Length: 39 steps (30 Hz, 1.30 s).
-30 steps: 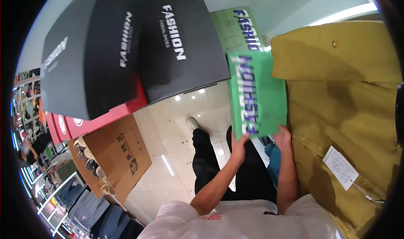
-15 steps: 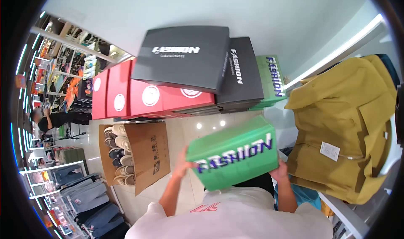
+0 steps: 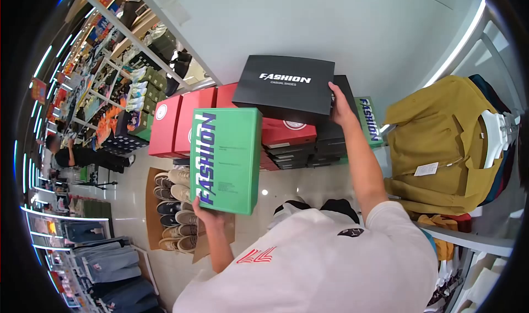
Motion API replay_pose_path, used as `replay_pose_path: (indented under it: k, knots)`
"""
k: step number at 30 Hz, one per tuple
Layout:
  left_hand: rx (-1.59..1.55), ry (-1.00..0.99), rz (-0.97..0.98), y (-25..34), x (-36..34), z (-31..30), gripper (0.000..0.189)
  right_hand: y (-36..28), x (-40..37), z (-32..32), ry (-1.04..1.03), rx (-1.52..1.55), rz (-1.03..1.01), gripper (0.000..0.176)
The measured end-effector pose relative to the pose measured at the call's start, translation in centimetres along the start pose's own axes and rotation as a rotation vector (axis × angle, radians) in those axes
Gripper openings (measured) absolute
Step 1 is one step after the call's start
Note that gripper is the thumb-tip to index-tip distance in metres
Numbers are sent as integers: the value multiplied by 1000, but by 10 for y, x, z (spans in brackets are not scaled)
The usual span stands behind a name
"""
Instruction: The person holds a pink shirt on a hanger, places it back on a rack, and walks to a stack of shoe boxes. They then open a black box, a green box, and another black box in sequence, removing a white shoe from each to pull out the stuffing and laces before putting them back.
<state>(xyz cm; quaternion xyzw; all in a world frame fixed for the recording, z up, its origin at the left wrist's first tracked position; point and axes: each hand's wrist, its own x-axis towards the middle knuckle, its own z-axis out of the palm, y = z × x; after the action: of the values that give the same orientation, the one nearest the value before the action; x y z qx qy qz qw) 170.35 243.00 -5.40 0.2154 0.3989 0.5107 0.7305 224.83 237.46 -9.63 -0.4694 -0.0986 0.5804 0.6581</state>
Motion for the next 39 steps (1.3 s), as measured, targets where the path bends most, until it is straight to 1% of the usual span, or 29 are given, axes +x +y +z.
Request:
replay_pose_path:
  k: [1, 2, 3, 4, 5, 6, 7, 9, 10, 11, 12, 13, 15, 16, 17, 18, 20, 23, 25, 27, 28, 29, 31, 32, 34, 35, 37, 38, 39]
  knots:
    - [-105, 68, 26, -4, 2, -1, 66, -3, 2, 1, 92, -109, -54, 110]
    - [-135, 159, 22, -8, 7, 1, 64, -7, -6, 19, 240, -140, -85, 96]
    - [-141, 161, 24, -9, 15, -3, 64, -11, -18, 34, 392, -172, -113, 85]
    - [-142, 152, 49, -11, 20, -9, 64, -11, -20, 34, 397, -175, -106, 85]
    - [-139, 139, 70, -11, 24, -10, 63, -12, -21, 31, 345, -208, -47, 85]
    - [-139, 123, 56, -2, 10, 18, 62, -17, -20, 25, 292, -240, 5, 84]
    - [-139, 122, 47, -2, 18, 20, 62, -19, -19, 19, 301, -241, 6, 84]
    - [-11, 94, 75, 8, 27, 5, 66, -5, -20, 9, 182, -141, -20, 93]
    - [6, 85, 72, 7, 32, 2, 67, 2, -27, 6, 180, -145, -11, 93]
    - [3, 91, 75, 6, 29, 11, 67, 12, -43, 8, 219, -90, -85, 91]
    - [6, 144, 11, 1, 20, 27, 68, 22, -60, 7, 260, -35, -161, 88]
    - [9, 198, -55, -9, 13, 39, 70, 34, -75, 0, 278, 33, -181, 86]
    - [46, 218, -165, -40, 10, 52, 72, 59, -107, -29, 340, 157, -206, 84]
    - [25, 145, -235, -57, 10, 60, 74, 74, -120, -44, 382, 216, -215, 83]
    - [113, 203, -246, -67, -4, 95, 76, 83, -140, -46, 385, 210, -208, 83]
    - [140, 108, -278, -89, 5, 99, 78, 85, -162, -44, 438, 251, -185, 85]
    - [108, 68, -336, -115, 12, 138, 81, 91, -190, -39, 507, 290, -158, 86]
    - [114, -112, -408, -150, 41, 176, 97, 99, -195, -26, 612, 327, -242, 91]
    - [122, -95, -411, -164, 52, 199, 99, 113, -182, -29, 604, 420, -273, 98]
    - [135, -80, -413, -180, 42, 205, 102, 123, -171, -29, 607, 443, -242, 102]
    - [274, -139, -499, -191, 27, 202, 105, 123, -165, -30, 599, 460, -218, 107]
    - [415, -199, -582, -202, 13, 202, 107, 129, -162, -31, 602, 463, -227, 107]
    - [643, -273, -749, -226, -28, 221, 107, 142, -163, -32, 632, 245, -111, 117]
    - [639, -276, -747, -242, -25, 226, 107, 141, -165, -29, 630, 248, -96, 122]
    - [834, -457, -771, -279, -5, 225, 106, 140, -171, -42, 619, 200, -69, 123]
    - [837, -535, -789, -284, 4, 227, 101, 142, -179, -50, 610, 153, -42, 124]
    - [808, -653, -734, -297, 15, 225, 98, 133, -190, -78, 638, 147, -48, 124]
    - [806, -658, -733, -294, 16, 229, 98, 125, -192, -92, 734, 154, -101, 124]
    - [790, -606, -732, -290, 14, 231, 98, 119, -195, -104, 834, 166, -152, 124]
